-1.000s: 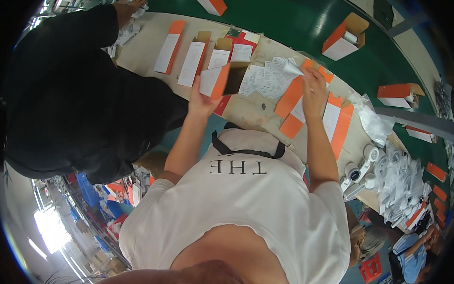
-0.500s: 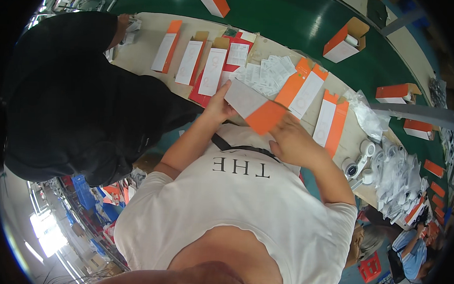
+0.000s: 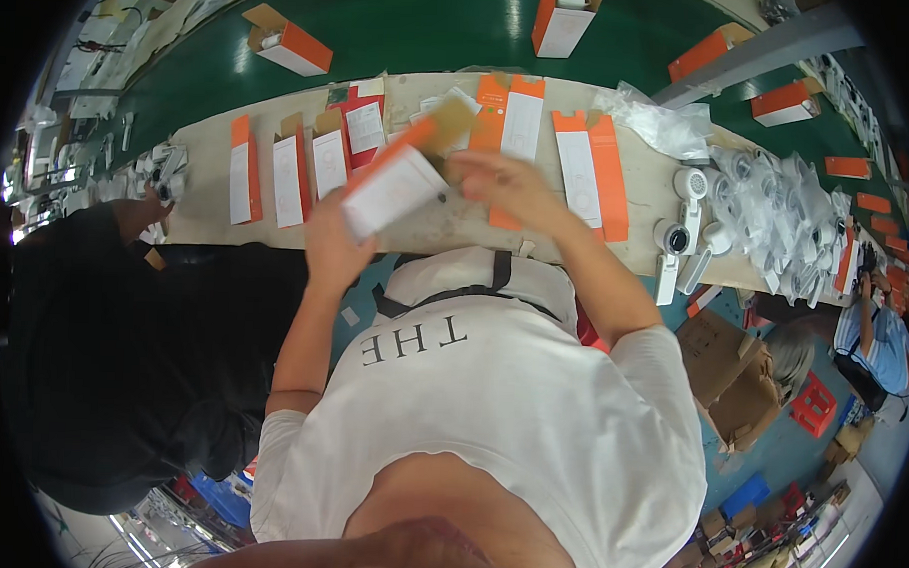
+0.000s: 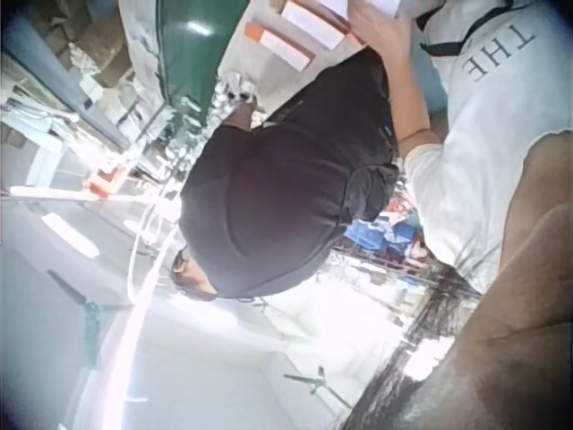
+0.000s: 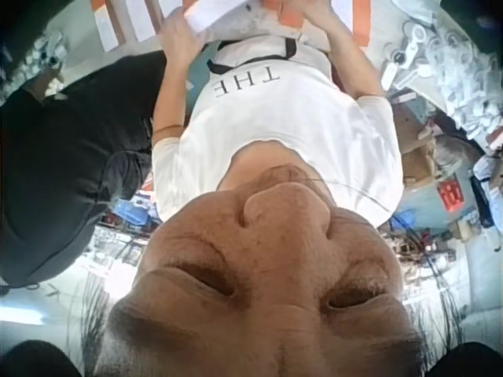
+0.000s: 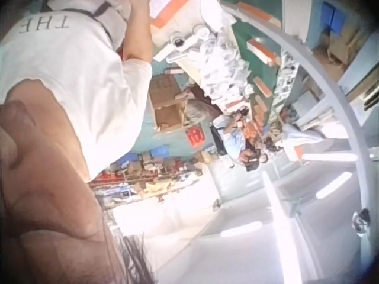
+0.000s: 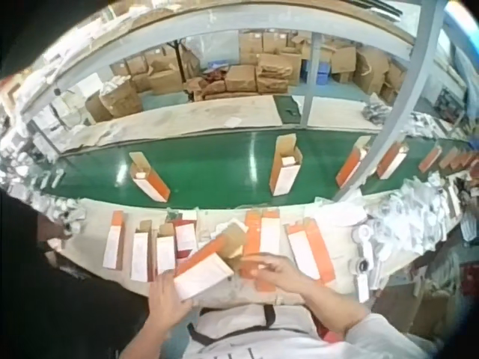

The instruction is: Assembling, folding, and stacking small cardboard product boxes on a factory workbench.

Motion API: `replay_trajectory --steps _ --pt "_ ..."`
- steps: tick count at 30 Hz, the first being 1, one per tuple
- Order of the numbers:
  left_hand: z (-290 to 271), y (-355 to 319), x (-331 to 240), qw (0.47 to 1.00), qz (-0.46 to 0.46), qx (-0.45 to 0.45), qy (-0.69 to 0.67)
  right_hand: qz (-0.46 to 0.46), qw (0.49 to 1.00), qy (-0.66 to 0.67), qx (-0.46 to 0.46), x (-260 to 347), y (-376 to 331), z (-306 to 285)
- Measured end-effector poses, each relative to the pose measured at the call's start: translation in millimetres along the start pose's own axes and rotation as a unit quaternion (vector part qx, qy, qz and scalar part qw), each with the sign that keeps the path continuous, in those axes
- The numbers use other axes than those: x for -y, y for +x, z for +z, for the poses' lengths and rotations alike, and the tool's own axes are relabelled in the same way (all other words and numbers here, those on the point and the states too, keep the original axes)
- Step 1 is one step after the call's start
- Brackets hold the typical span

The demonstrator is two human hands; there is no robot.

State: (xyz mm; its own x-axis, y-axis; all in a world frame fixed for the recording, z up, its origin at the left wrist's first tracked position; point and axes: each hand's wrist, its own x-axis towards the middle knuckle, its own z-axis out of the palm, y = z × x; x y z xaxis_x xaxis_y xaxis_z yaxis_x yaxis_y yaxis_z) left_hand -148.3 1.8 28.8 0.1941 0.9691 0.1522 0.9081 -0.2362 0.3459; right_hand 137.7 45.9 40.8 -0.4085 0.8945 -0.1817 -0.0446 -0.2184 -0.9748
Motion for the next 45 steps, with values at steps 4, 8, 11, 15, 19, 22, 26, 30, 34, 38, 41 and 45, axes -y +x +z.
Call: replay_trajectory --steps 4,8,11,15,19,22,26,30,34,38,41,45 --pt "-19 17 62 0.943 -0.320 -0.065 0.066 0.050 0.752 -0.489 -0.440 -118 -26 -129" --pt "-1 19 106 0.912 -0.288 -0.116 0.267 0.247 0.737 -0.464 -0.424 -122 -44 -149" --pt "11 41 65 0.961 -0.186 -0.168 0.117 0.212 0.822 -0.391 -0.356 -118 -46 -157" --pt "45 57 -32 0.899 -0.110 -0.028 -0.424 0.041 0.950 -0.049 -0.304 -44 -42 -91" --pt "36 60 -107 0.731 -0.056 0.102 -0.672 -0.042 0.980 -0.085 -0.173 -9 -32 -27" --pt "31 52 -112 0.867 0.011 0.189 -0.460 -0.151 0.957 -0.034 -0.246 13 -25 -2" --pt "27 35 -119 0.904 0.055 0.095 -0.414 -0.117 0.975 -0.010 -0.187 -10 -24 8" --pt "37 26 -119 0.800 0.071 0.186 -0.565 -0.105 0.976 0.075 -0.172 -17 -46 19" --pt "53 26 -132 0.747 0.102 0.278 -0.595 -0.122 0.973 0.093 -0.170 -11 -81 16" --pt "56 33 -120 0.762 0.040 0.250 -0.596 -0.083 0.987 0.111 -0.086 -16 -105 26" --pt "52 36 -123 0.796 -0.010 0.231 -0.559 -0.134 0.958 0.223 -0.121 -15 -106 33" --pt "47 46 -120 0.806 -0.021 0.167 -0.567 -0.079 0.971 0.197 -0.113 -11 -89 28"
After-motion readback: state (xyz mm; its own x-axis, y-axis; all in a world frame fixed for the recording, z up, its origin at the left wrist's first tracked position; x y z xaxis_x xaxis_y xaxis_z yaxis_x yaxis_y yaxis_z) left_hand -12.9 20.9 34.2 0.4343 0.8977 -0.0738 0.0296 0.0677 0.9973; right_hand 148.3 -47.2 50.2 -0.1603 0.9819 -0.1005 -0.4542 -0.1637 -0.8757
